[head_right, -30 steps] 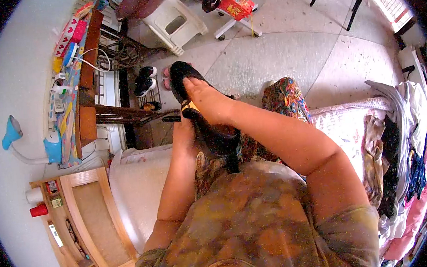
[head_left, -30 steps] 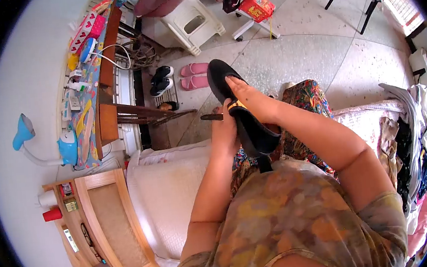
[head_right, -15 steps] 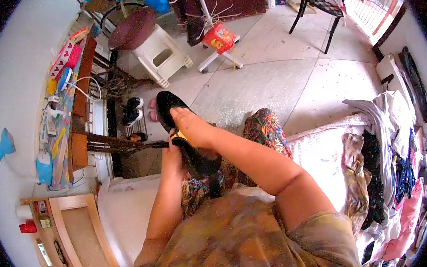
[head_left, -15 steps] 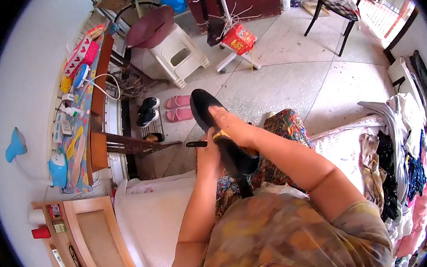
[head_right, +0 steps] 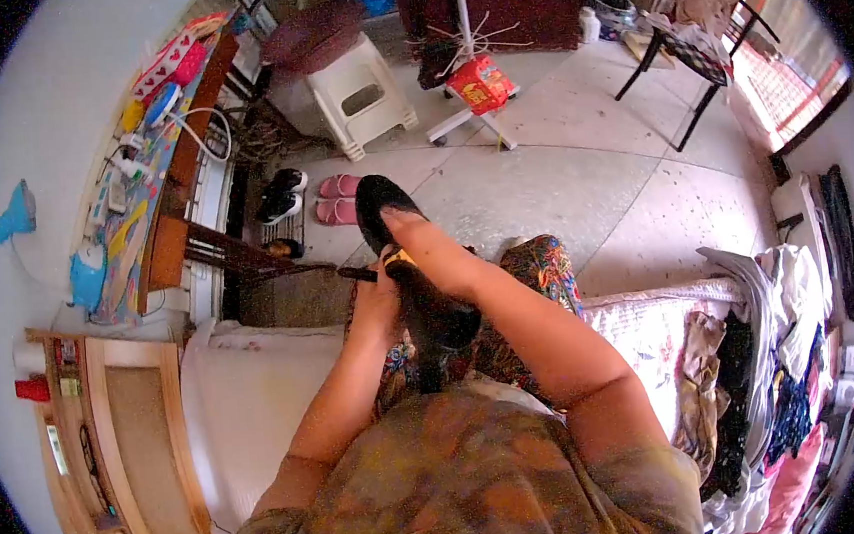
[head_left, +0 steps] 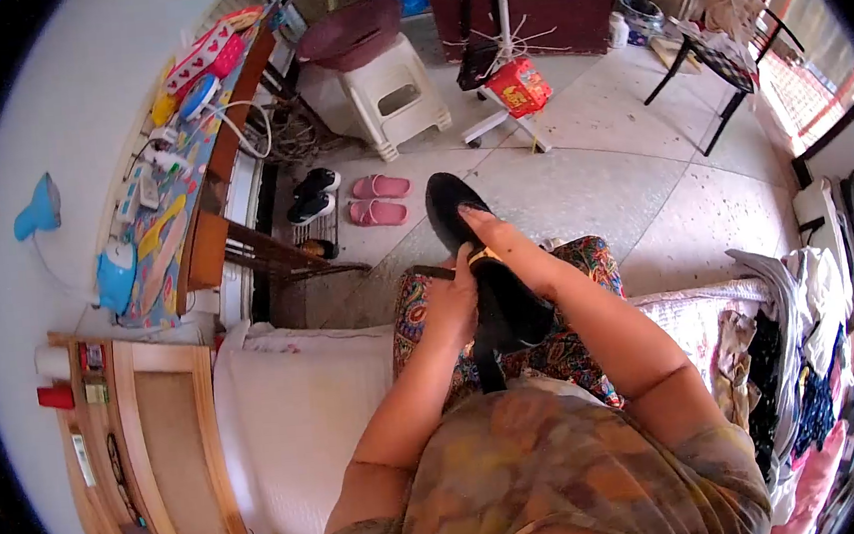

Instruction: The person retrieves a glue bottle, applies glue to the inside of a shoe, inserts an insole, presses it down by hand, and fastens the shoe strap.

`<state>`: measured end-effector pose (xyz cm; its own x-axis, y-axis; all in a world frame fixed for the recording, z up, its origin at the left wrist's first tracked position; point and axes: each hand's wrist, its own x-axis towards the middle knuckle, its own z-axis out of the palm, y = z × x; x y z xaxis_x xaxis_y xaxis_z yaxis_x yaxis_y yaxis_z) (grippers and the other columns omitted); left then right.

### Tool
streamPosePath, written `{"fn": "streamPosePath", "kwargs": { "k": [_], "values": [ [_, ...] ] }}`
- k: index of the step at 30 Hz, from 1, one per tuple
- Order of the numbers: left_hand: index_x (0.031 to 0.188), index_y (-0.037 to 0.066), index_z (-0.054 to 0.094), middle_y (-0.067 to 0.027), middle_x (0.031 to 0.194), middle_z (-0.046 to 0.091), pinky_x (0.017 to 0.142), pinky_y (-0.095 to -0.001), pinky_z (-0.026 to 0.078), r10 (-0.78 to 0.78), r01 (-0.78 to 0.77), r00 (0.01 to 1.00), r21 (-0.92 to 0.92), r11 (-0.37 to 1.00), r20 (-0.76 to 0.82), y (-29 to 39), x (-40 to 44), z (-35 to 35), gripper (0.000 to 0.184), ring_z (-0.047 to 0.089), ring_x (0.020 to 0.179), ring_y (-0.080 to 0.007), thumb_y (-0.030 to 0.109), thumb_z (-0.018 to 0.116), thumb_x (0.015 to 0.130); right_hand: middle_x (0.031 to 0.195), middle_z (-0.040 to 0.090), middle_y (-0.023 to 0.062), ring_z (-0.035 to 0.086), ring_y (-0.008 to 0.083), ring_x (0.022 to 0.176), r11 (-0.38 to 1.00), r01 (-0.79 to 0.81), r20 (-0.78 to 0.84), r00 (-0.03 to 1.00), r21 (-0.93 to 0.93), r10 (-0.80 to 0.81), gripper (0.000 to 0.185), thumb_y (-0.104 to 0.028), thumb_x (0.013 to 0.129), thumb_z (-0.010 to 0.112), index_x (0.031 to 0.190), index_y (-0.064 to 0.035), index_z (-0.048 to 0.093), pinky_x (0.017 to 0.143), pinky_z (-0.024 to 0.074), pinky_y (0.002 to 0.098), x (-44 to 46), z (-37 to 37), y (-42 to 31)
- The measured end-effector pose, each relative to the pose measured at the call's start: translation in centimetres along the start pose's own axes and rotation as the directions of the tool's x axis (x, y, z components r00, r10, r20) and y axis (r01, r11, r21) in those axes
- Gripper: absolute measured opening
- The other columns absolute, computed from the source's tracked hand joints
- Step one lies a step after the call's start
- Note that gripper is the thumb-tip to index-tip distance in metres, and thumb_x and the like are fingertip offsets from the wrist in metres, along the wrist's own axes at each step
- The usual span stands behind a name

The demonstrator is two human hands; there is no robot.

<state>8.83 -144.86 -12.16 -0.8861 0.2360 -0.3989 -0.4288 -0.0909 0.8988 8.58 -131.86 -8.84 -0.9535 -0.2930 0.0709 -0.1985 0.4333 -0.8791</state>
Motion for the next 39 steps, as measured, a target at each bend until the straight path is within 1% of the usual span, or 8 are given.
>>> {"fn": "streamPosePath", "kwargs": {
  "k": [7, 12, 15, 18, 29, 32, 37, 39],
  "values": [
    [0.11, 0.003, 0.047, -0.0075, 0.094, 0.055, 0.071, -0.0291, 0.044, -0.017, 0.032, 0.999, -0.336, 0.941, 0.046, 0.0, -0.5, 0.2, 0.04, 0.054, 0.08, -0.017, 0.036, 0.042, 0.088, 0.126, 0.034, 0.0215, 0.035, 0.0308, 0.118, 0.976, 0.201, 0.071, 0.978, -0.083, -0.195, 0.047, -0.005, 0.08, 0.041, 0.126, -0.0025, 0.031, 0.098, 0.0265, 0.0327, -0.3, -0.4, 0.6],
    [0.105, 0.0, 0.049, -0.0092, 0.093, 0.055, 0.072, -0.0305, 0.046, -0.101, 0.088, 0.995, -0.458, 0.885, -0.002, 1.4, -1.2, 0.3, 0.043, 0.055, 0.083, -0.0174, 0.039, 0.04, 0.088, 0.124, 0.037, 0.0226, 0.039, 0.0332, 0.114, 0.982, 0.186, 0.146, 0.973, -0.031, -0.18, 0.052, 0.0, 0.076, 0.04, 0.127, -0.0054, 0.031, 0.096, 0.0295, 0.0344, -0.8, -1.4, -2.2],
    [0.104, -0.002, 0.049, -0.0106, 0.095, 0.055, 0.073, -0.0309, 0.046, -0.108, 0.092, 0.994, -0.47, 0.878, -0.007, 1.0, -0.6, -0.7, 0.047, 0.056, 0.085, -0.0184, 0.041, 0.039, 0.087, 0.124, 0.037, 0.0227, 0.038, 0.0336, 0.114, 0.992, 0.028, 0.225, 0.974, -0.126, 0.001, 0.053, 0.002, 0.074, 0.039, 0.126, -0.0048, 0.032, 0.096, 0.0299, 0.0345, -1.3, -1.5, -3.7],
    [0.106, -0.004, 0.047, -0.0122, 0.096, 0.055, 0.074, -0.0315, 0.046, 0.017, -0.021, 1.0, -0.507, 0.862, -0.012, 0.2, -0.1, -1.4, 0.053, 0.056, 0.085, -0.0195, 0.045, 0.041, 0.085, 0.124, 0.037, 0.0224, 0.037, 0.0336, 0.115, 0.946, 0.267, 0.159, 0.958, -0.186, -0.239, 0.053, 0.003, 0.072, 0.037, 0.125, -0.0016, 0.033, 0.096, 0.0306, 0.0341, -1.6, -0.7, -3.1],
    [0.115, 0.0, 0.041, -0.0118, 0.106, 0.052, 0.08, -0.0336, 0.044, 0.18, -0.133, 0.984, -0.61, 0.781, 0.015, 2.1, -0.2, -3.1, 0.052, 0.054, 0.092, -0.0212, 0.044, 0.033, 0.088, 0.119, 0.045, 0.0162, 0.042, 0.0217, 0.113, 0.68, 0.508, 0.349, 0.86, -0.529, -0.372, 0.048, -0.008, 0.072, 0.043, 0.117, 0.0057, 0.038, 0.102, 0.0072, 0.0469, -3.6, -0.3, -6.2],
    [0.116, 0.004, 0.041, -0.0103, 0.109, 0.051, 0.08, -0.0316, 0.043, 0.266, -0.256, 0.963, -0.425, 0.869, -0.035, 1.8, 0.3, -4.4, 0.046, 0.053, 0.094, -0.019, 0.04, 0.032, 0.089, 0.108, 0.051, 0.0171, 0.047, 0.0259, 0.105, 0.853, 0.429, 0.392, 0.87, -0.297, -0.301, 0.044, -0.003, 0.069, 0.045, 0.113, 0.0051, 0.041, 0.102, 0.0068, 0.0496, -4.4, -0.8, -7.5],
    [0.117, 0.004, 0.038, -0.009, 0.108, 0.051, 0.079, -0.0292, 0.043, 0.33, -0.308, 0.944, -0.334, 0.891, 0.01, 2.0, -0.3, -5.3, 0.044, 0.052, 0.094, -0.0171, 0.037, 0.033, 0.089, 0.102, 0.053, 0.0155, 0.052, 0.0251, 0.098, 0.851, 0.454, 0.423, 0.847, -0.263, -0.322, 0.036, -0.013, 0.077, 0.048, 0.109, 0.0027, 0.043, 0.103, 0.0016, 0.0488, -5.2, -1.0, -8.6],
    [0.117, 0.004, 0.038, -0.0089, 0.108, 0.051, 0.079, -0.0301, 0.043, 0.449, -0.444, 0.892, -0.092, 0.892, 0.051, 1.8, -0.2, -5.5, 0.045, 0.052, 0.094, -0.0178, 0.038, 0.034, 0.088, 0.101, 0.053, 0.0148, 0.053, 0.0236, 0.096, 0.849, 0.427, 0.571, 0.798, -0.311, -0.192, 0.034, -0.013, 0.076, 0.05, 0.107, 0.0008, 0.046, 0.102, 0.0044, 0.0505, -5.1, -2.0, -9.9]
  ]
}}
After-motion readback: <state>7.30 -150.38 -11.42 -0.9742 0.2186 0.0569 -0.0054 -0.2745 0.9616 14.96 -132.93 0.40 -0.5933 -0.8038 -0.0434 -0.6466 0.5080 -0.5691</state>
